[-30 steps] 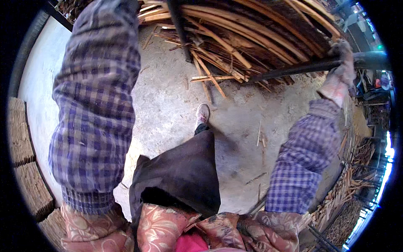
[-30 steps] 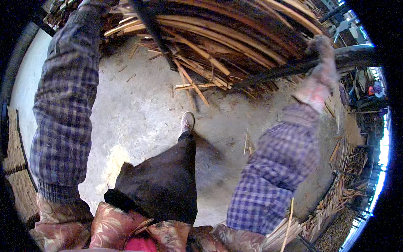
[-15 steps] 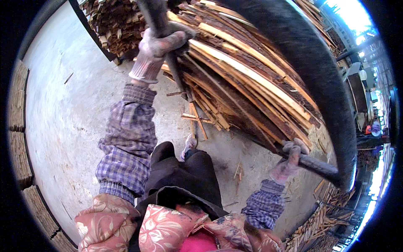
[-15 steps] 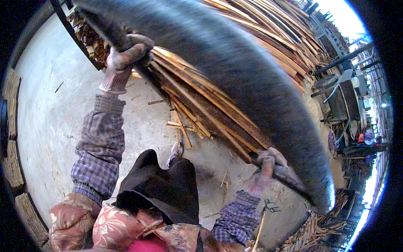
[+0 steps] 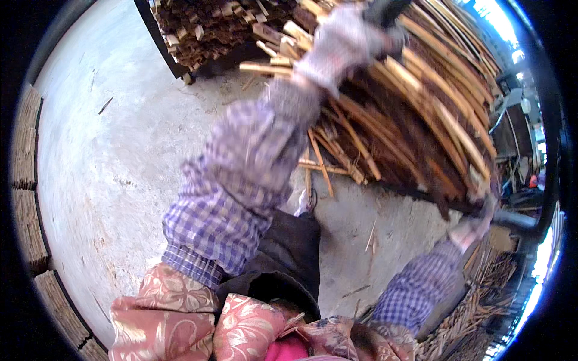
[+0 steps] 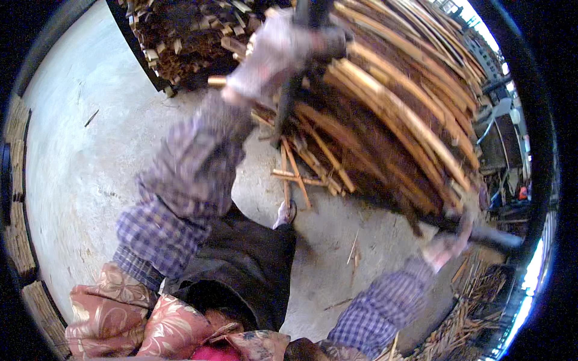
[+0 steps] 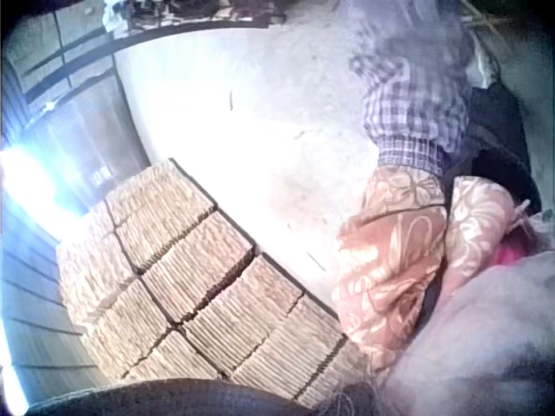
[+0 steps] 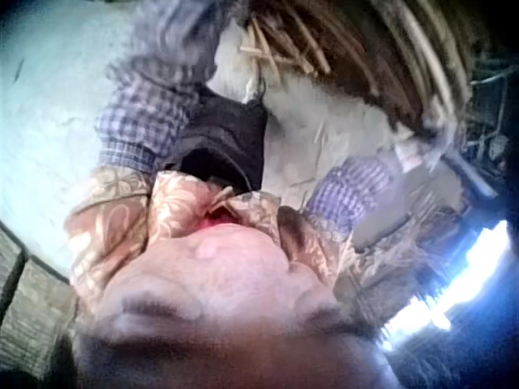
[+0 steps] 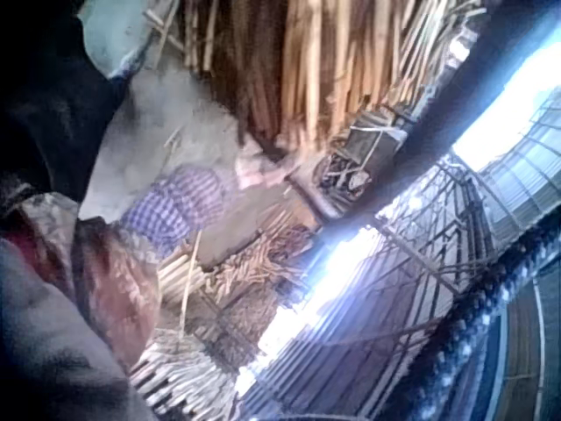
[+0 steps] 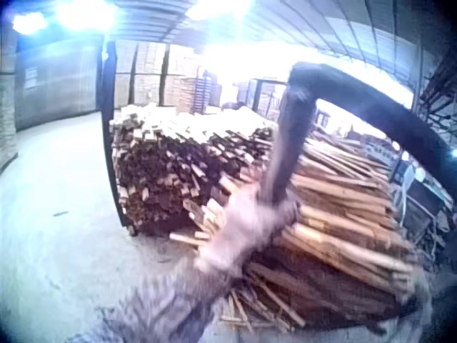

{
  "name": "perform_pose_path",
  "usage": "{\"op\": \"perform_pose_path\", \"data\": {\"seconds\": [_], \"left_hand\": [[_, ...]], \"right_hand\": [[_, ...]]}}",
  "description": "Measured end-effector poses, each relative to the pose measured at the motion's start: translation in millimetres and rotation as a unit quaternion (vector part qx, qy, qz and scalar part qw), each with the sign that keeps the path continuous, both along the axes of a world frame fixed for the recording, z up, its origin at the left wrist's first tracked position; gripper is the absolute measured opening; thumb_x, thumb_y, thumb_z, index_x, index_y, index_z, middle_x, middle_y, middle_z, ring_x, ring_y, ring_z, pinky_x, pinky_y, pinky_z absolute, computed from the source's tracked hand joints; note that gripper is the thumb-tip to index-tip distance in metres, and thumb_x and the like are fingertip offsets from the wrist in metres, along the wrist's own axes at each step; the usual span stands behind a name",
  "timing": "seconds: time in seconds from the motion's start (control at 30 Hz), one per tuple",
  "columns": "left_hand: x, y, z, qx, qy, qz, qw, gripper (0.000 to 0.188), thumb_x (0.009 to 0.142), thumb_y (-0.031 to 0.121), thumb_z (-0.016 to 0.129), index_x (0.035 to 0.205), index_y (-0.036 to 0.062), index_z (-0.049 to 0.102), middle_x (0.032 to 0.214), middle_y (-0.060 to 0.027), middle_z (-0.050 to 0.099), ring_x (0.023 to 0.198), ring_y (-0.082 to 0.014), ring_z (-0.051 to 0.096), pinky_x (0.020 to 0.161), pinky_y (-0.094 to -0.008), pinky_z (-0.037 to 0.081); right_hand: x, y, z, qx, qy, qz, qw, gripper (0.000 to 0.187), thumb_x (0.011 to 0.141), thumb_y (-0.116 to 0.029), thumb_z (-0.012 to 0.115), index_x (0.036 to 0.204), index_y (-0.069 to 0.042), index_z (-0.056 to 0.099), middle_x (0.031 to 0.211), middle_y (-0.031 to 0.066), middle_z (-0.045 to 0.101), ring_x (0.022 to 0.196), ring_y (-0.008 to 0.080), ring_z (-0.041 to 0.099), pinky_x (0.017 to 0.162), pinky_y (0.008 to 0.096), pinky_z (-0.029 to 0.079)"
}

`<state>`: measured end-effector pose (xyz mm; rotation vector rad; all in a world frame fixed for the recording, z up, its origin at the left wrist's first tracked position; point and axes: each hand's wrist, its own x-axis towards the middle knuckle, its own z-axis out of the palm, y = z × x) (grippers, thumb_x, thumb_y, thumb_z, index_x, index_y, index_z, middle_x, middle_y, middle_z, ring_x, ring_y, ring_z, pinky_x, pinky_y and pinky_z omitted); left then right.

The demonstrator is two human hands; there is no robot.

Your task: The person uses a long wooden stick to move and arrange a large pile of thin wooden sticks on the floor. They then use a pitchfork to lift and transfer the sticks onto a metal rack, organizing them into a neat stack.

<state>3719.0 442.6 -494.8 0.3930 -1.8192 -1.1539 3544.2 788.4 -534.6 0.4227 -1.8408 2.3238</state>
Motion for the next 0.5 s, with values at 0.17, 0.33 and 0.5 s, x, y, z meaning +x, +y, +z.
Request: {"op": "perform_pose_path", "data": {"seconds": [0.17, 0.33, 0.5], "left_hand": [[22.9, 2.2, 34.9, -0.092, -0.166, -0.009, 0.982, 0.031, 0.067, 0.035, 0.068, 0.083, 0.0091, 0.062, 0.07, -0.0111, 0.062, 0.067, -0.0249, 0.063, 0.061, -0.0345, 0.051], [32.4, 3.3, 31.0, 0.065, -0.066, -0.18, 0.979, 0.032, 0.058, 0.02, 0.076, 0.085, 0.0071, 0.062, 0.076, -0.0087, 0.063, 0.069, -0.02, 0.063, 0.063, -0.0286, 0.049], [40.9, -9.8, 29.9, 0.051, -0.122, -0.173, 0.976, 0.032, 0.06, 0.022, 0.076, 0.085, 0.0076, 0.062, 0.075, -0.0076, 0.063, 0.068, -0.016, 0.062, 0.062, -0.0277, 0.049]], "right_hand": [[10.3, 19.9, 1.6, -0.013, -0.001, -0.089, 0.996, 0.044, 0.082, -0.031, 0.052, 0.115, -0.003, 0.051, 0.116, 0.0096, 0.051, 0.11, 0.0196, 0.045, 0.098, 0.034, 0.03], [-29.4, 99.6, -66.4, -0.059, 0.038, -0.07, 0.995, 0.047, 0.081, -0.035, 0.049, 0.115, -0.003, 0.05, 0.112, 0.01, 0.052, 0.106, 0.0216, 0.047, 0.096, 0.0324, 0.033], [3.3, 35.0, -23.3, -0.109, -0.032, -0.148, 0.982, 0.047, 0.08, -0.032, 0.052, 0.117, -0.002, 0.049, 0.111, 0.0099, 0.053, 0.102, 0.0206, 0.049, 0.092, 0.0323, 0.036]]}}
